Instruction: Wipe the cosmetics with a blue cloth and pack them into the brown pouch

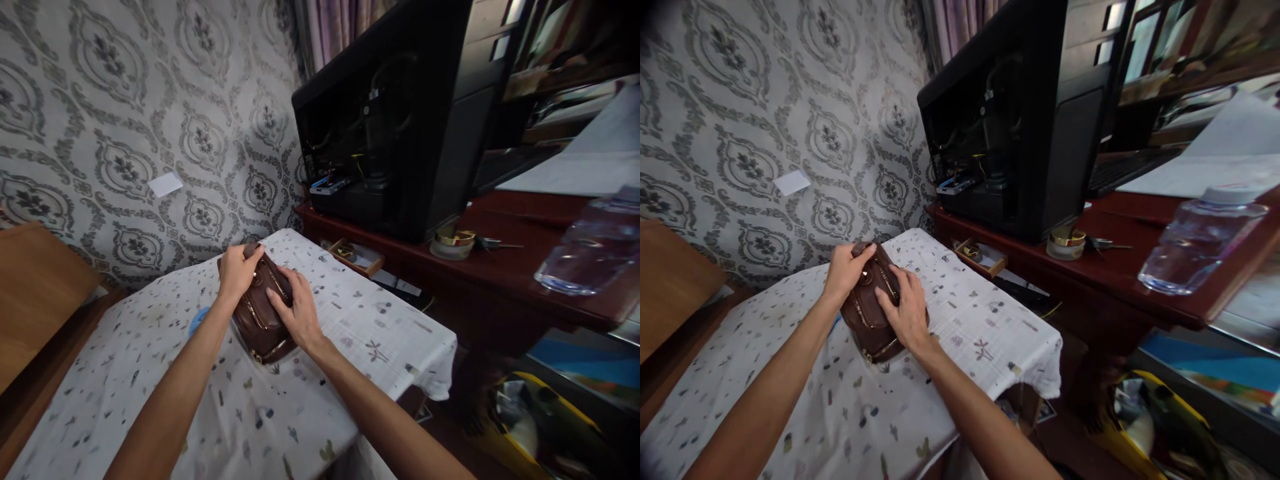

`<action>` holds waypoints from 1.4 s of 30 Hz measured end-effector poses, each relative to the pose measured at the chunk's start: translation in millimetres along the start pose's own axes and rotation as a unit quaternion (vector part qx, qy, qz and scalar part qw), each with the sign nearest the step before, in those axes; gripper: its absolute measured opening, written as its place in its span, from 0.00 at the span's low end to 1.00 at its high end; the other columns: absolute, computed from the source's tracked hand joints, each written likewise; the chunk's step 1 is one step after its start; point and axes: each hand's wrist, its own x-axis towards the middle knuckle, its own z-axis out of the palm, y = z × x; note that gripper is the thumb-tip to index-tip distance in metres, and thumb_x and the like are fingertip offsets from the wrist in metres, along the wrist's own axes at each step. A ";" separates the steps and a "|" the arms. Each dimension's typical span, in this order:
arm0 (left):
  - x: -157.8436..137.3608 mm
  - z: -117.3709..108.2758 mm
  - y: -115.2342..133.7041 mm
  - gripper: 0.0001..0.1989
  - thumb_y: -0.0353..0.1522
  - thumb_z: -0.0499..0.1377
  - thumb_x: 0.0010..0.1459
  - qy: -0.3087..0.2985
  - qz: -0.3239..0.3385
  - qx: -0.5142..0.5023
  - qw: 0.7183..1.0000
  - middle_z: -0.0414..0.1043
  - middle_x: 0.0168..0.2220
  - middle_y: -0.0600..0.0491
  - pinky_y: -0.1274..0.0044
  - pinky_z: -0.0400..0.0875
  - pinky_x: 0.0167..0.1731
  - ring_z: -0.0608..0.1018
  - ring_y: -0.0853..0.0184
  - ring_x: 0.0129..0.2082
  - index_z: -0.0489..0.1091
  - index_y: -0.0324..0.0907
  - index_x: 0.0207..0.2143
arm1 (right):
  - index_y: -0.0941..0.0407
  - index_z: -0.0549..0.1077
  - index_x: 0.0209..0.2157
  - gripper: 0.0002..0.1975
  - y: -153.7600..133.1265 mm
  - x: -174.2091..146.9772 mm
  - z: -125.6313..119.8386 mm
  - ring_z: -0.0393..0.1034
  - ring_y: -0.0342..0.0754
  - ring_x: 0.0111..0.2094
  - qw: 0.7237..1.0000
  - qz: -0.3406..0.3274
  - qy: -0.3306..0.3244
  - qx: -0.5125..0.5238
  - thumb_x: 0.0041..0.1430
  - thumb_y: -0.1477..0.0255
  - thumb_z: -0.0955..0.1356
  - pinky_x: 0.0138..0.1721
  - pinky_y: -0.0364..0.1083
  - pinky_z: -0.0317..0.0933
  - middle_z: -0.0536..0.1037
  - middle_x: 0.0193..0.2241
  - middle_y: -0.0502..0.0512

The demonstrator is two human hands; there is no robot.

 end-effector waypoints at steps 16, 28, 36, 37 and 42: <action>-26.9 -5.4 4.6 0.19 0.46 0.66 0.48 -0.051 -0.103 -0.305 0.945 0.76 0.26 0.52 0.76 0.68 0.34 0.74 0.67 0.28 0.76 0.38 0.26 | 0.50 0.73 0.56 0.19 3.6 -4.2 3.0 0.61 0.58 0.63 0.999 -0.032 0.022 -0.030 0.67 0.60 0.65 0.65 0.61 0.58 0.68 0.58 0.62; -21.7 -54.6 -32.2 0.03 0.30 0.60 0.49 -0.036 -0.016 0.041 0.998 0.76 0.27 0.55 0.75 0.63 0.34 0.74 0.65 0.31 0.73 0.41 0.27 | 0.53 0.68 0.60 0.37 9.3 -7.4 6.5 0.58 0.66 0.64 0.992 -0.069 0.014 -0.105 0.56 0.45 0.70 0.63 0.67 0.58 0.62 0.63 0.68; -20.7 -52.0 -29.3 0.10 0.35 0.55 0.53 -0.028 -0.010 0.027 0.999 0.65 0.19 0.58 0.77 0.55 0.27 0.66 0.69 0.25 0.67 0.41 0.21 | 0.51 0.68 0.61 0.37 9.7 -5.6 3.6 0.57 0.66 0.65 0.995 -0.057 -0.015 -0.084 0.55 0.48 0.72 0.64 0.67 0.57 0.61 0.64 0.66; -21.1 -51.8 -29.1 0.11 0.35 0.55 0.53 -0.028 -0.014 0.015 0.999 0.65 0.19 0.58 0.78 0.55 0.27 0.66 0.69 0.25 0.67 0.41 0.21 | 0.50 0.68 0.60 0.36 9.6 -5.7 3.7 0.57 0.66 0.65 0.995 -0.054 -0.015 -0.080 0.55 0.48 0.72 0.64 0.68 0.56 0.61 0.64 0.66; -32.0 -50.2 -24.4 0.11 0.36 0.56 0.53 -0.021 -0.021 -0.029 0.999 0.63 0.20 0.58 0.78 0.54 0.27 0.64 0.70 0.24 0.65 0.42 0.21 | 0.50 0.68 0.60 0.35 8.6 -5.7 3.6 0.57 0.66 0.65 0.996 -0.048 -0.017 -0.071 0.55 0.49 0.72 0.64 0.68 0.55 0.61 0.64 0.65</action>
